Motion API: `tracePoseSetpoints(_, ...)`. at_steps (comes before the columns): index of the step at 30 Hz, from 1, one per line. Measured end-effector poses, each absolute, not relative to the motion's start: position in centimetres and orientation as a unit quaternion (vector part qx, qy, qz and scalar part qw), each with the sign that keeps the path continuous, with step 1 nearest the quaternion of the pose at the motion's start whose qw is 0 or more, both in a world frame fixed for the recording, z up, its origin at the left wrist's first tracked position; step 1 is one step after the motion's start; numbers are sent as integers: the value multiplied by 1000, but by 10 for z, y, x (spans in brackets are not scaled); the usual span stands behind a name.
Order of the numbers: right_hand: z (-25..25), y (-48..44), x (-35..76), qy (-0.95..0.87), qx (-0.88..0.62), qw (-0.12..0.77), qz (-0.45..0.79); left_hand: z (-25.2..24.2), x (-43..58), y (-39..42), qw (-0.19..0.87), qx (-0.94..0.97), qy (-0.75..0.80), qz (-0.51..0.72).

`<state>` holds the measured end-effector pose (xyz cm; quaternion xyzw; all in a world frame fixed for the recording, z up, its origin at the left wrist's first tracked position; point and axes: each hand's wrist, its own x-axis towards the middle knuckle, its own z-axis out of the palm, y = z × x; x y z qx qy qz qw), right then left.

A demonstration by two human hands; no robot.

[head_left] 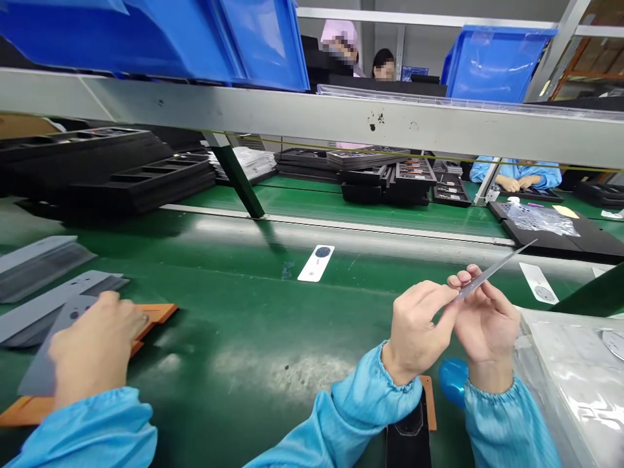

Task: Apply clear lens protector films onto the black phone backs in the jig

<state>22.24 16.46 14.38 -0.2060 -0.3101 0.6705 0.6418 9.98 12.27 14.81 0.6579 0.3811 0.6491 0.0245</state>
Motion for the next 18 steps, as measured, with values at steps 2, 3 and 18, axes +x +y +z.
tracePoseSetpoints(2, 144, 164, 222, -333, -200, 631, 672, 148, 99, 124, 20, 659, 382, 648)
tracePoseSetpoints(3, 144, 163, 222, -339, -197, 628, 672, 148, 99, 124, 18, 659, 381, 648)
tracePoseSetpoints(18, 135, 181, 222, -417, -278, 690, 522, 152, 79, 133, 207, 668, 453, 554)
